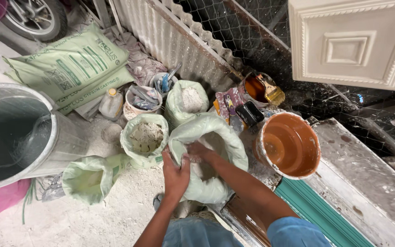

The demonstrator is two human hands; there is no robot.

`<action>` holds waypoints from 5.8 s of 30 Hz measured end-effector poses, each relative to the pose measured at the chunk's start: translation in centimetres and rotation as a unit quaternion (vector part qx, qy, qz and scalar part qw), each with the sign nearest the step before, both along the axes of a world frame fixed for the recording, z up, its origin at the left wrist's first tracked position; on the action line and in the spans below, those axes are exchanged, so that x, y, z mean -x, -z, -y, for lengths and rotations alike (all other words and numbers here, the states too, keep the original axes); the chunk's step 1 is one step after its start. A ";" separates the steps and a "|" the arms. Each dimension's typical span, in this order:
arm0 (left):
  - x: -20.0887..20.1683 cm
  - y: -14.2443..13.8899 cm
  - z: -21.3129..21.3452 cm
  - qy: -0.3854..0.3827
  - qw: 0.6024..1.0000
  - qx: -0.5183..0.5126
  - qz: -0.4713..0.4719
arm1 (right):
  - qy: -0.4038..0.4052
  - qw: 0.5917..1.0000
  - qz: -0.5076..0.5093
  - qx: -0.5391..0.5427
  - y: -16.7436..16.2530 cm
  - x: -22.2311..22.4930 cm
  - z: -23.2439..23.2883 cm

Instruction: The person fills a small pink cup with water from a tap and pours it into a brown bucket. Then the person scoops white powder from a large sack and adds it to the bucket, mixing the contents by hand until a slurry forms.

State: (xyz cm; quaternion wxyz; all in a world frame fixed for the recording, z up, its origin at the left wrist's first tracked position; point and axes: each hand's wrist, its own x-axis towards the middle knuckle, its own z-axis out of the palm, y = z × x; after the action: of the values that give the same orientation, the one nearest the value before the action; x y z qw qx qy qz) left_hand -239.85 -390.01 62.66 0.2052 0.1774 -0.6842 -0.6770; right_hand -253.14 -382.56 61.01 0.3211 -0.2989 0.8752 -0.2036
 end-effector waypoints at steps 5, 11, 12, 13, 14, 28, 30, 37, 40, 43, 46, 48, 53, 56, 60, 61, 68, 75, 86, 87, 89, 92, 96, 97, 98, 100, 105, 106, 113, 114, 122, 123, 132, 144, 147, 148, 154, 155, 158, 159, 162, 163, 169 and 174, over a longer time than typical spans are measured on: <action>0.5 -0.6 0.2 -0.010 0.999 0.025 0.018 | -0.132 0.976 0.160 -0.067 2.4 -2.0 -2.6; 0.2 -1.2 -0.7 -0.007 1.000 -0.025 0.009 | -0.078 0.960 0.267 -0.026 3.8 -2.7 -7.2; 0.1 -1.2 -0.6 -0.015 1.000 -0.009 0.016 | -0.058 0.965 0.255 -0.002 3.7 -2.5 -7.5; 0.1 -1.2 -0.4 -0.024 0.999 0.007 0.023 | -0.046 0.974 0.219 0.024 3.4 -2.2 -7.7; 0.2 -1.1 -0.2 -0.023 0.999 -0.004 0.031 | -0.043 0.986 0.154 0.047 3.1 -1.9 -7.5; -0.2 0.0 0.4 -0.006 0.992 0.048 0.116 | -0.198 0.939 -0.282 0.004 -2.7 -2.5 -6.6; -0.3 0.2 0.6 -0.017 0.995 0.075 0.064 | -0.207 0.927 -0.311 0.013 -4.5 -2.7 -7.3; -1.1 -1.5 -1.0 -0.112 0.968 0.222 -0.031 | -0.205 0.864 -0.449 0.094 -11.7 -1.8 -12.8; -1.3 -2.7 -4.1 -0.129 0.934 0.313 -0.117 | -0.093 0.869 -0.485 0.031 -14.2 -0.6 -16.6; -1.1 -3.3 -9.3 -0.026 0.940 0.313 -0.134 | -0.044 0.872 -0.466 -0.145 -15.9 0.7 -21.5; -0.8 -2.8 -17.0 0.295 0.954 0.027 0.049 | -0.031 0.880 -0.442 -0.169 -16.4 2.1 -26.6; 1.0 -2.0 -21.9 0.376 0.899 -0.145 0.169 | -0.002 0.898 -0.407 -0.168 -15.6 3.0 -29.4; 6.0 0.7 -28.6 0.329 0.854 -0.271 0.300 | 0.109 0.940 -0.301 -0.122 -10.4 5.2 -34.9; 7.6 1.9 -29.9 0.279 0.877 -0.249 0.302 | 0.203 0.952 -0.220 -0.066 -6.5 7.0 -37.5; 7.9 2.6 -30.4 0.245 0.895 -0.273 0.254 | 0.341 0.939 -0.027 0.040 -3.1 10.0 -40.7; 7.9 2.8 -30.4 0.228 0.900 -0.290 0.234 | 0.372 0.925 0.033 0.073 -2.7 10.6 -41.1; 6.9 3.3 -29.9 0.182 0.915 -0.297 0.205 | 0.327 0.936 0.117 0.063 -3.2 11.0 -40.4; 4.9 4.3 -27.8 0.153 0.933 -0.277 0.171 | 0.244 0.963 -0.040 -0.107 -2.8 10.2 -38.3; 3.0 4.8 -23.8 0.102 0.945 -0.257 0.174 | 0.126 0.982 -0.105 0.093 -1.8 9.8 -38.7; 2.9 4.9 -23.6 0.101 0.945 -0.253 0.179 | 0.149 0.982 -0.090 0.067 -2.0 9.7 -38.9; 2.8 5.0 -23.3 0.099 0.948 -0.237 0.186 | 0.191 0.978 -0.072 0.044 -1.9 9.4 -39.1; 2.6 5.1 -23.2 0.094 0.954 -0.209 0.195 | 0.231 0.967 -0.077 0.079 -1.2 9.1 -39.6; 2.2 4.8 -22.9 0.102 0.958 -0.179 0.199 | 0.213 0.954 -0.121 0.174 -0.5 8.9 -39.8; 2.0 4.5 -22.7 0.107 0.960 -0.168 0.199 | 0.201 0.952 -0.130 0.192 -0.6 8.9 -39.6; 1.9 4.2 -22.4 0.136 0.957 -0.139 0.216 | 0.230 0.955 -0.110 0.150 -0.9 8.8 -39.3; 1.5 3.1 -21.6 0.190 0.945 -0.079 0.253 | 0.283 0.955 -0.066 0.064 -2.3 8.3 -37.9; -0.2 -1.7 -18.5 0.273 0.927 -0.028 0.255 | 0.256 0.962 -0.096 0.015 -7.2 5.2 -30.5; -0.7 -3.0 -17.5 0.289 0.924 0.030 0.248 | 0.287 0.951 -0.059 -0.094 -7.6 4.4 -28.0; -3.5 -8.2 -5.1 -0.060 0.915 0.391 0.080 | -0.053 0.978 -0.041 0.196 -3.9 -0.5 -11.0; -3.1 -8.2 -3.7 -0.134 0.863 0.484 0.059 | -0.075 0.985 -0.074 0.137 -2.8 -0.6 -9.2; -2.2 -6.3 1.1 0.017 0.970 0.147 0.194 | -0.197 0.926 -0.205 -0.249 3.0 -0.4 -4.1; -2.2 -6.1 1.1 0.019 0.968 0.135 0.212 | -0.221 0.917 -0.199 -0.265 3.3 -0.5 -3.9; -1.5 -5.3 1.4 0.007 0.995 0.082 0.056 | -0.178 0.953 0.200 -0.144 5.0 -1.5 -3.0; -1.2 -4.3 3.1 0.031 0.998 0.051 0.027 | 0.096 0.992 0.030 0.074 3.2 2.2 0.2; -1.1 -3.9 2.8 0.038 0.998 0.046 0.009 | 0.046 0.998 0.020 0.023 4.6 -0.3 -0.5; -0.9 -3.8 2.8 0.043 0.998 0.037 0.010 | -0.019 0.999 0.033 0.038 4.9 -0.6 -1.0; -0.6 -4.1 2.0 0.043 0.998 0.035 0.012 | -0.072 0.955 0.272 -0.098 5.3 -1.4 -4.9; -0.6 -4.2 1.9 0.046 0.998 0.026 0.023 | -0.045 0.950 0.297 -0.082 5.2 -1.5 -5.6; -0.6 -4.3 2.1 0.046 0.998 0.010 0.039 | 0.065 0.932 0.356 0.027 4.7 -1.5 -7.0; -0.6 -4.3 2.2 0.043 0.998 0.009 0.035 | 0.102 0.924 0.360 0.079 4.4 -1.5 -7.1; -0.7 -4.1 2.6 0.030 0.998 0.050 0.010 | 0.152 0.906 0.329 0.221 3.1 -1.5 -6.2; -0.8 -4.1 2.5 0.030 0.997 0.071 0.001 | 0.156 0.901 0.311 0.258 2.4 -1.6 -5.9; -0.7 -4.3 2.0 0.026 0.995 0.062 0.072 | -0.205 0.921 -0.329 0.021 -2.5 -2.6 -4.5; 0.7 -4.6 2.2 0.005 0.984 0.168 0.050 | -0.056 0.973 -0.073 0.211 -5.3 -2.7 -8.8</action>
State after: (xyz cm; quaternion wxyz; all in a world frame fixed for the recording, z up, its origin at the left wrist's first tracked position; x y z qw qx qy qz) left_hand -240.59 -392.19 67.30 0.1942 0.1703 -0.7988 -0.5434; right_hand -250.44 -373.77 66.28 0.1971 -0.4224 0.8155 -0.3432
